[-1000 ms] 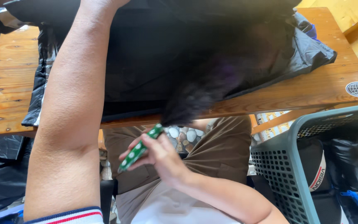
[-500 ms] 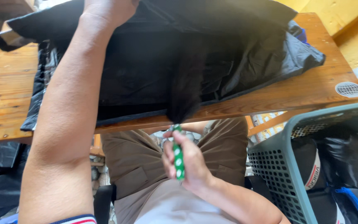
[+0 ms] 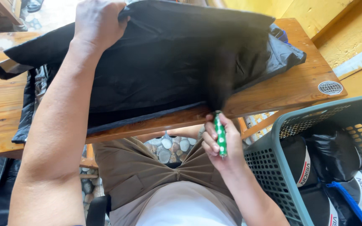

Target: The person secures a black plastic bag with a blue clip, then uses a feather duster to wipe the surface of the bag. They place the bag into a basket, retrieve a larger black plastic bag, and continue wiping it with the duster on a wooden table.

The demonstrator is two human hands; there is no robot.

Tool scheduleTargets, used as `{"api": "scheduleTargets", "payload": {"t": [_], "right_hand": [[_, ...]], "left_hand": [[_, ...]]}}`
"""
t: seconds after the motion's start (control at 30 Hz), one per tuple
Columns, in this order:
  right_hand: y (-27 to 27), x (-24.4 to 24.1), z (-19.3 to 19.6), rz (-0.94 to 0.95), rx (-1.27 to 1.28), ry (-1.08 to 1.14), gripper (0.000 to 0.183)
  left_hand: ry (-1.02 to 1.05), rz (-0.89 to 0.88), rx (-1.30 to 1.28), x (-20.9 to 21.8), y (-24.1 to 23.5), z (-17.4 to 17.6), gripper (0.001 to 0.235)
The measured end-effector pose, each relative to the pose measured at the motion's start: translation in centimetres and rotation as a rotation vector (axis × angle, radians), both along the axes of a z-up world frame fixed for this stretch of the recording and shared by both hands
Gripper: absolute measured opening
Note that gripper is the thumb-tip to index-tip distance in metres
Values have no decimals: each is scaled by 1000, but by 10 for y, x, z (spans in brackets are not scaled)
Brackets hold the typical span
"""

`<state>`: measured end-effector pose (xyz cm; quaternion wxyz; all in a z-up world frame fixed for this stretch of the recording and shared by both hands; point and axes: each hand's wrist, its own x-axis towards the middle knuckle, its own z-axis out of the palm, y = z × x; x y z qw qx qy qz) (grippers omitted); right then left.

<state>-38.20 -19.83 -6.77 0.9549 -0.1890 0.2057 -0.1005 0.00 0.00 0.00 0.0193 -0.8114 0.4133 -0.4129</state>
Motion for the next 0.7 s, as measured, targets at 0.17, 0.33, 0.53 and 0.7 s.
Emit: {"api": "scheduleTargets", "payload": {"t": [0.17, 0.33, 0.53, 0.7], "right_hand": [[-48, -3, 1, -134, 46, -29, 32], [-54, -3, 17, -446, -391, 52, 38], [-108, -7, -4, -411, -1060, 168, 25], [-114, 3, 12, -248, -1609, 503, 54]], "left_hand": [[-9, 5, 58, -23, 12, -11, 11], [74, -177, 22, -68, 18, -52, 17], [408, -70, 78, -157, 49, -85, 67], [340, 1, -137, -194, 99, -97, 68]]}}
